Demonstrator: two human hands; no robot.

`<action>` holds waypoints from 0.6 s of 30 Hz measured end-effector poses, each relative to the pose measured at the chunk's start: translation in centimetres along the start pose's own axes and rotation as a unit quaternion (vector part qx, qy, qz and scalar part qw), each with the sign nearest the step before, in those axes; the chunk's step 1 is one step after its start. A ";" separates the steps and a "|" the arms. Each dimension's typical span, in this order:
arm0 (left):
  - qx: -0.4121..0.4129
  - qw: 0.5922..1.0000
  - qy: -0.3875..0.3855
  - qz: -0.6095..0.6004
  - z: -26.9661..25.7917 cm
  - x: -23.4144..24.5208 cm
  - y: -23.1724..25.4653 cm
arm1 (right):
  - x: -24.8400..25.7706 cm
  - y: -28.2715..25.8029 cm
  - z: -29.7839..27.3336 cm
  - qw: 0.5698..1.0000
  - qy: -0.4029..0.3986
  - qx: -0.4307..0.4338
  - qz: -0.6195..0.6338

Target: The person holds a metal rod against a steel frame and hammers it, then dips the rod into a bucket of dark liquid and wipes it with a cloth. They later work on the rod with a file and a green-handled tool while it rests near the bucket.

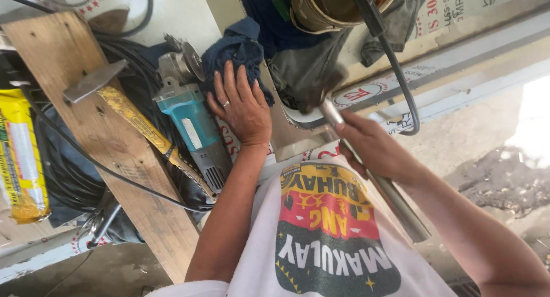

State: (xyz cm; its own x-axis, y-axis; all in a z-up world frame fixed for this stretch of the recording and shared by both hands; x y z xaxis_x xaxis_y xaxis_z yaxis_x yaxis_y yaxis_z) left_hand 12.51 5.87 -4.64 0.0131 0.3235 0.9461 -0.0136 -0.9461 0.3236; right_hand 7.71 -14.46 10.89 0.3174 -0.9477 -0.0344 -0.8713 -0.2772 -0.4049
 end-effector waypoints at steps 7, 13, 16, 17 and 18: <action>0.001 1.000 0.007 0.001 -0.2 0.0 -0.1 | -0.4 0.2 0.6 0.997 -0.062 -0.017 -0.048; 0.002 1.000 -0.008 -0.008 -0.5 0.0 -0.1 | 1.1 -1.1 0.2 0.999 0.026 -0.030 -0.029; 0.000 1.000 -0.003 -0.008 -0.2 -0.1 0.1 | 1.0 -0.3 1.2 0.997 0.024 -0.027 -0.066; 0.002 1.000 -0.002 -0.008 -0.2 -0.1 0.2 | 0.8 -0.4 1.0 0.997 -0.022 -0.051 -0.062; 0.005 1.000 0.000 -0.007 -0.2 -0.2 0.1 | 0.5 -0.7 0.9 0.993 -0.070 -0.074 -0.058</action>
State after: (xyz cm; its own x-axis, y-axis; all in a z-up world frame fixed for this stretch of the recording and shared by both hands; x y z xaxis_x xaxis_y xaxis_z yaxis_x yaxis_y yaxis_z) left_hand 12.26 5.67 -4.77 0.0137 0.3364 0.9416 -0.0033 -0.9417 0.3364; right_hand 8.80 -14.55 10.30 0.4594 -0.8792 -0.1262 -0.8679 -0.4140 -0.2745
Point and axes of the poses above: each hand's wrist, its own z-axis towards the middle knuckle, its own x-axis out of the back of the hand, y = z × x, the point moved 2 cm from there along z, towards the middle knuckle, and after that the axes turned 11 degrees about -y, right-handed, at the moved point
